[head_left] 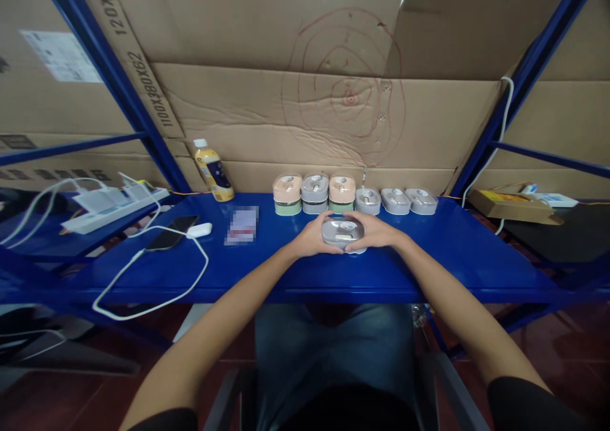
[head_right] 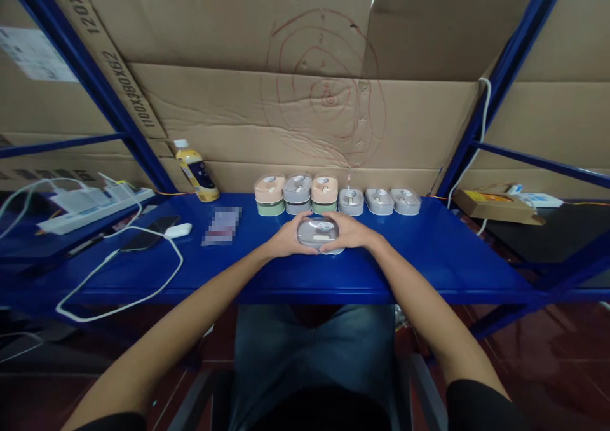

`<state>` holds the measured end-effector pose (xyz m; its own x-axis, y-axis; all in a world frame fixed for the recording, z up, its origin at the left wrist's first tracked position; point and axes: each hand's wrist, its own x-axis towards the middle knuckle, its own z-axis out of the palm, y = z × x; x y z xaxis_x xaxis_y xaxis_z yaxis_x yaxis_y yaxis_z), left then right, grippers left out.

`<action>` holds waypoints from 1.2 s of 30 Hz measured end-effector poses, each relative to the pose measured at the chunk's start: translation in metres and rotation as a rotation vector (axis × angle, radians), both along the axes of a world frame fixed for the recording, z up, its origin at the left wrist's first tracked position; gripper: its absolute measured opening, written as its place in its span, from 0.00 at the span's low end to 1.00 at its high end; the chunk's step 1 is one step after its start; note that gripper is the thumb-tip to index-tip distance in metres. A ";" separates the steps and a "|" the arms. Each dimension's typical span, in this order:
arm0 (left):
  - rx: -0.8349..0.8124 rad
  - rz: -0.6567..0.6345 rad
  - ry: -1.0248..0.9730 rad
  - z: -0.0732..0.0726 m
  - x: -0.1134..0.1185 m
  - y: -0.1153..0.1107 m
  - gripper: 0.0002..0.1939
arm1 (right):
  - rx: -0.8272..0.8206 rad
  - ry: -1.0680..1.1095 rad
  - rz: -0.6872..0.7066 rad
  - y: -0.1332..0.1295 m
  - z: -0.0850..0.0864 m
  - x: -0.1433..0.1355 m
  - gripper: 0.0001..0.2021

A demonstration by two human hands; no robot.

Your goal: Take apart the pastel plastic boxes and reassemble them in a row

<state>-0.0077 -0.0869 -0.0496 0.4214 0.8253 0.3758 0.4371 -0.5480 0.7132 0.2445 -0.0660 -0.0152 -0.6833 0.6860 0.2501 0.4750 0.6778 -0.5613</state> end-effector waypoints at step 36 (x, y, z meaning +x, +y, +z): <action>0.230 0.050 0.140 0.011 -0.001 -0.014 0.23 | 0.040 0.244 -0.164 0.012 0.018 0.033 0.38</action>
<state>-0.0090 -0.1009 -0.0384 0.4436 0.7460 0.4968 0.5529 -0.6640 0.5034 0.2770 -0.0544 0.0029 -0.4806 0.7684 0.4227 0.4344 0.6273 -0.6464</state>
